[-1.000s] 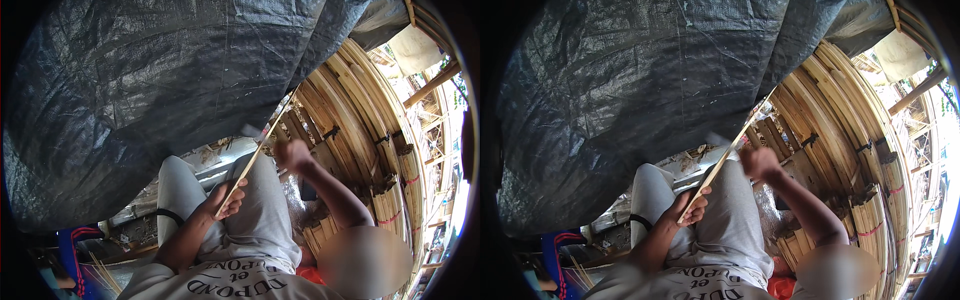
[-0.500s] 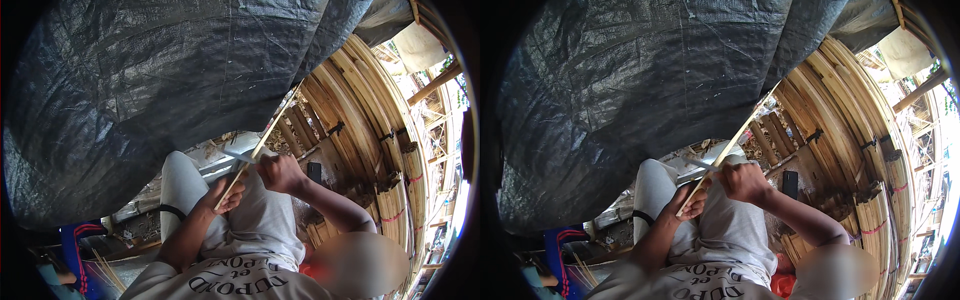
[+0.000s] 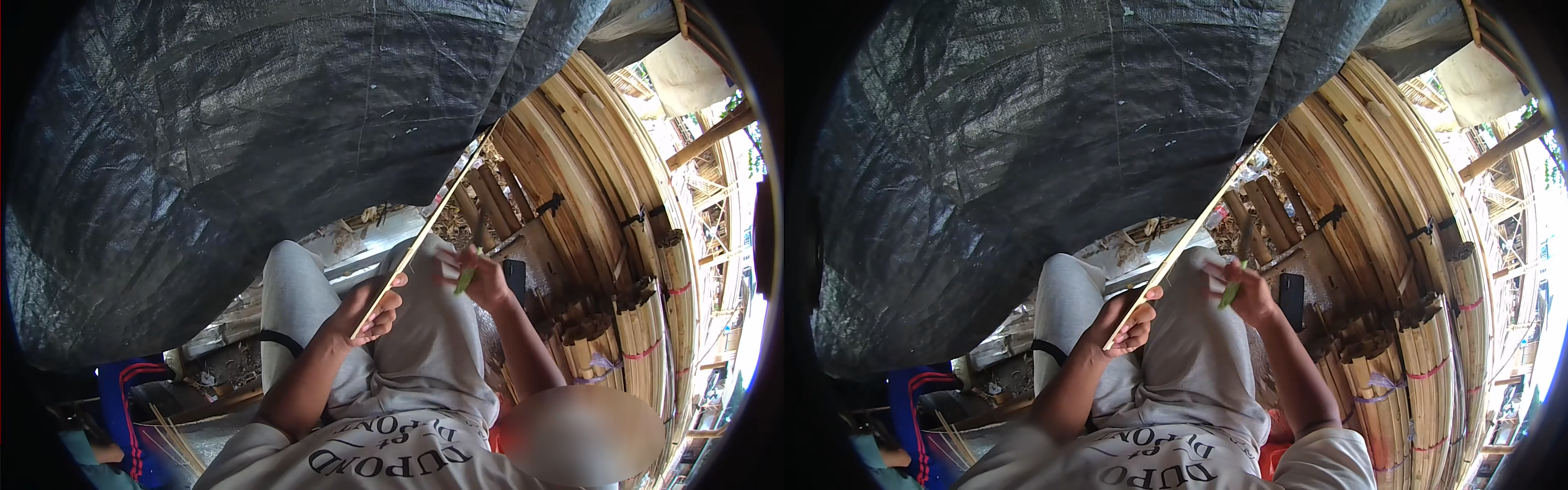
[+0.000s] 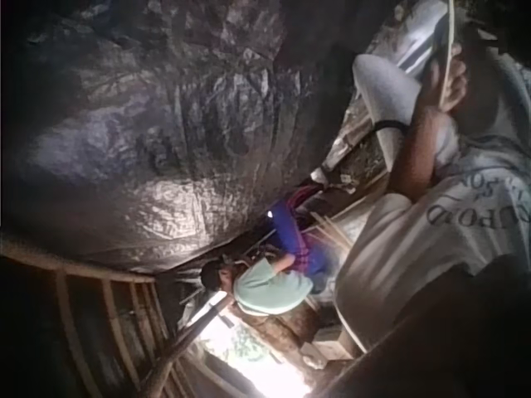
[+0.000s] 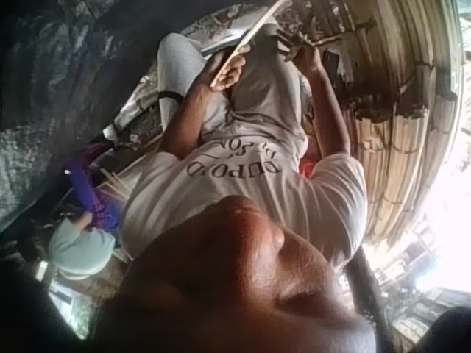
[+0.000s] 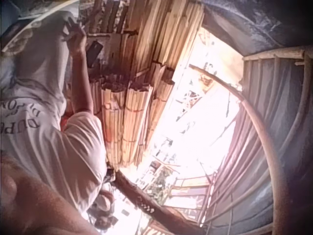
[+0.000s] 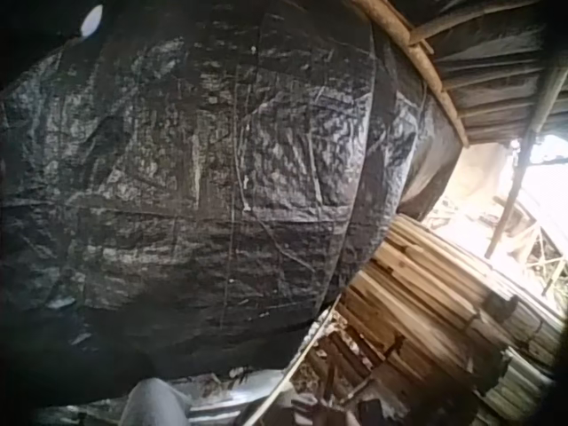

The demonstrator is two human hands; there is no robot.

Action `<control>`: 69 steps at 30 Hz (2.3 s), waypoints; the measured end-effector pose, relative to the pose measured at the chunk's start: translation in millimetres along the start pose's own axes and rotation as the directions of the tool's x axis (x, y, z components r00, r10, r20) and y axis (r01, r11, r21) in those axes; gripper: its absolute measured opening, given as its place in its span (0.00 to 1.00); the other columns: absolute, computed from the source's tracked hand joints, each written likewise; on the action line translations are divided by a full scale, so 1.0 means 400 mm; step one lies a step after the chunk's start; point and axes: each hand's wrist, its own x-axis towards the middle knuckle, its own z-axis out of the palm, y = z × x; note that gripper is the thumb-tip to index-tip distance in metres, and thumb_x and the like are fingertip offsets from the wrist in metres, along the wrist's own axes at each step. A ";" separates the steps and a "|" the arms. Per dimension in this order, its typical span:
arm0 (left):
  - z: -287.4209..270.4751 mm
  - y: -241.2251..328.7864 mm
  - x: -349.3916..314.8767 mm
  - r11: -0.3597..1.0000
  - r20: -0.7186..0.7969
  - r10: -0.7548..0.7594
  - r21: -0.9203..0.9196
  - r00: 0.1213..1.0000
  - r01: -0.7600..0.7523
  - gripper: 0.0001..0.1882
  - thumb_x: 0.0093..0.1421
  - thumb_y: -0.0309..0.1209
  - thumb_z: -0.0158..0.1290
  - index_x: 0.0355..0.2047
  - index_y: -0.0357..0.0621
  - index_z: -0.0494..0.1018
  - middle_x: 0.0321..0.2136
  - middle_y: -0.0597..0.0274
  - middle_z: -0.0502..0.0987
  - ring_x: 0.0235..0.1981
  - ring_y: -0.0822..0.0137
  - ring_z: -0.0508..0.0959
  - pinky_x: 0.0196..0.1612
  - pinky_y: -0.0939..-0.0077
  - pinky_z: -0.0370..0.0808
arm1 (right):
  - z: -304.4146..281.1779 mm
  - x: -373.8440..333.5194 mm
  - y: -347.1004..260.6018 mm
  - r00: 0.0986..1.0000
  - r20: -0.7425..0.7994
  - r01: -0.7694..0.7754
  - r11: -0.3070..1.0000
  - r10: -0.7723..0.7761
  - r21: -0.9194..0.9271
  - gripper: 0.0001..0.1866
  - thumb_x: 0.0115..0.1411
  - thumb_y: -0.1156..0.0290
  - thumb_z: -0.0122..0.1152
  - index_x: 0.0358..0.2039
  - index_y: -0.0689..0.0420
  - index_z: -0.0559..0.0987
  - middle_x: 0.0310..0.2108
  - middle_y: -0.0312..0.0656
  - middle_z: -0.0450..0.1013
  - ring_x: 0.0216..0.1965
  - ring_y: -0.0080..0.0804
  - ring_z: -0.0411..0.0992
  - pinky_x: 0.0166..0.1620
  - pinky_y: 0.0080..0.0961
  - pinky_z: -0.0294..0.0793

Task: Shaving and smoothing thin bamboo or wooden strips with a hand knife.

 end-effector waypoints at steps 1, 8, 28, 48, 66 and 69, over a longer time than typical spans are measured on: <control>0.001 -0.002 0.000 1.000 0.011 0.009 0.003 1.000 -0.009 0.10 0.71 0.39 0.33 0.40 0.47 0.58 0.09 0.72 0.60 0.03 0.82 0.56 0.06 0.89 0.52 | -0.007 0.013 0.002 0.964 -0.105 0.253 0.966 -0.246 0.058 0.18 0.66 0.59 0.44 0.23 0.57 0.69 0.52 0.63 0.67 0.59 0.60 0.63 0.58 0.56 0.65; 0.003 -0.009 0.010 1.000 0.006 -0.005 0.004 1.000 0.005 0.11 0.71 0.39 0.32 0.40 0.47 0.58 0.09 0.71 0.61 0.03 0.82 0.57 0.06 0.89 0.53 | -0.053 0.054 0.013 0.995 0.096 -0.025 0.966 0.001 0.259 0.13 0.65 0.63 0.46 0.27 0.58 0.70 0.48 0.60 0.70 0.56 0.55 0.66 0.57 0.56 0.64; 0.006 -0.025 -0.005 0.975 -0.193 -0.014 0.215 0.981 0.056 0.11 0.69 0.42 0.38 0.40 0.51 0.65 0.10 0.77 0.56 0.05 0.83 0.51 0.07 0.88 0.50 | 0.237 -0.063 -0.046 0.632 0.518 0.321 -0.414 -0.577 -0.852 0.13 0.62 0.65 0.52 0.22 0.57 0.69 0.11 0.47 0.65 0.11 0.48 0.67 0.16 0.38 0.66; -0.003 -0.064 -0.003 0.985 -0.162 0.002 0.169 0.987 0.026 0.10 0.69 0.40 0.37 0.41 0.51 0.64 0.11 0.77 0.57 0.05 0.82 0.53 0.07 0.89 0.50 | 0.234 -0.100 -0.043 0.695 0.548 0.220 -0.588 -0.465 -0.778 0.14 0.60 0.61 0.53 0.25 0.58 0.71 0.09 0.42 0.68 0.09 0.40 0.69 0.12 0.35 0.67; 0.029 -0.084 -0.002 0.975 -0.225 -0.002 0.217 0.974 0.052 0.09 0.70 0.40 0.37 0.38 0.52 0.62 0.09 0.79 0.55 0.03 0.84 0.53 0.07 0.89 0.49 | 0.200 -0.100 -0.054 0.696 0.587 0.299 -0.576 -0.414 -0.761 0.09 0.58 0.65 0.55 0.26 0.56 0.71 0.12 0.43 0.69 0.11 0.40 0.70 0.17 0.37 0.69; 0.027 -0.076 -0.005 0.973 -0.228 -0.014 0.221 0.974 0.065 0.09 0.67 0.43 0.42 0.33 0.56 0.63 0.10 0.78 0.55 0.04 0.82 0.51 0.07 0.88 0.49 | 0.203 -0.093 -0.068 0.733 0.529 0.260 -0.543 -0.428 -0.799 0.10 0.57 0.64 0.57 0.23 0.54 0.73 0.11 0.43 0.70 0.12 0.41 0.70 0.18 0.39 0.69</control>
